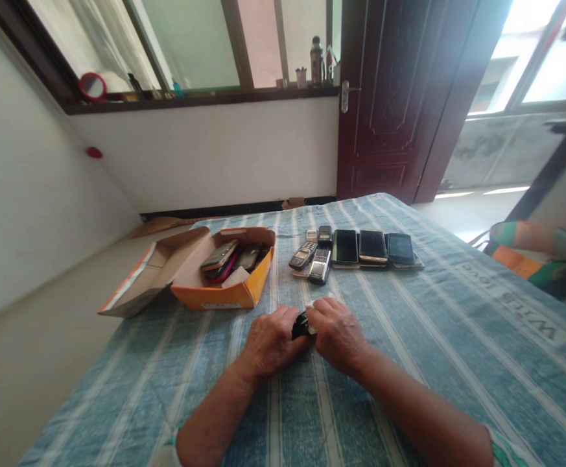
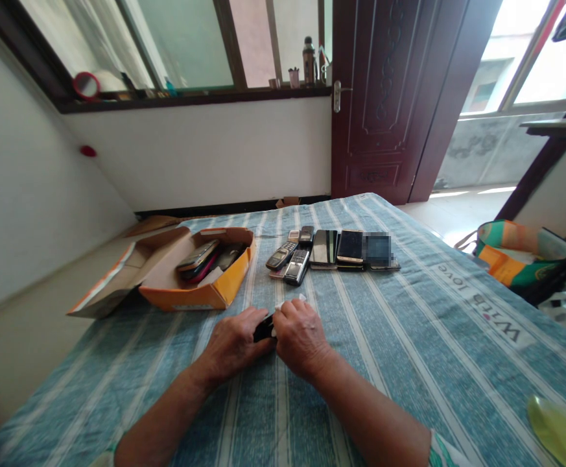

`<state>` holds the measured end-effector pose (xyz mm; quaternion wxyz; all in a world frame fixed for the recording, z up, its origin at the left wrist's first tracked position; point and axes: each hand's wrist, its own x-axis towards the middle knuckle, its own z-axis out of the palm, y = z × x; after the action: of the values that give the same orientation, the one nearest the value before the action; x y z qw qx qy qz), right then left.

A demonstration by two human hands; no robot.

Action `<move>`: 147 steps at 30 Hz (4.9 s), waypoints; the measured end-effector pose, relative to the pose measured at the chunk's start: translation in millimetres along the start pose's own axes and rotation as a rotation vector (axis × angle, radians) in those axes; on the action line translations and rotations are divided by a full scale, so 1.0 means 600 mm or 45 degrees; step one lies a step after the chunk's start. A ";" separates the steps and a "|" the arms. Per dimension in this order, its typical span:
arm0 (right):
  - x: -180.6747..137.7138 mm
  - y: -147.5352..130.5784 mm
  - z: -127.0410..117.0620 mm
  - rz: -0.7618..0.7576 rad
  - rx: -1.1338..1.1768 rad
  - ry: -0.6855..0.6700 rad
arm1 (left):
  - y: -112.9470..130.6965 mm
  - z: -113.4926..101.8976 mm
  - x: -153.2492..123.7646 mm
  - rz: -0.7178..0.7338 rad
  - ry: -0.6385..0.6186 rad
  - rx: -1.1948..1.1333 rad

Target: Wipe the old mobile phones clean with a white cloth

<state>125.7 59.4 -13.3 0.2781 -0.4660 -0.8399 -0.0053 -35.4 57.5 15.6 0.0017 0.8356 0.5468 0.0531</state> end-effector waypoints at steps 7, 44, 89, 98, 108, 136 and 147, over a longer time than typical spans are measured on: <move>-0.002 -0.007 0.005 -0.088 0.022 -0.039 | 0.001 0.004 0.001 -0.074 0.003 -0.016; 0.001 -0.004 -0.002 -0.247 0.021 -0.056 | 0.007 -0.005 0.001 -0.131 -0.025 -0.053; -0.001 -0.014 0.009 -0.204 -0.022 -0.053 | 0.008 0.012 0.000 -0.099 0.043 -0.050; -0.001 -0.002 0.006 0.058 -0.140 -0.048 | 0.011 0.003 0.001 -0.105 0.020 -0.076; -0.009 -0.022 0.009 -0.107 -0.057 -0.040 | 0.010 0.005 0.002 -0.119 -0.023 -0.060; -0.004 -0.005 0.010 -0.172 -0.007 -0.020 | -0.004 -0.017 0.005 -0.193 -0.150 -0.143; -0.002 0.003 0.006 -0.161 0.026 0.059 | 0.004 -0.015 0.000 -0.168 -0.073 -0.079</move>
<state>126.1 60.2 -17.3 0.3015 -0.4089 -0.8610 -0.0250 -34.0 55.8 24.5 0.0469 0.7986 0.5983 0.0458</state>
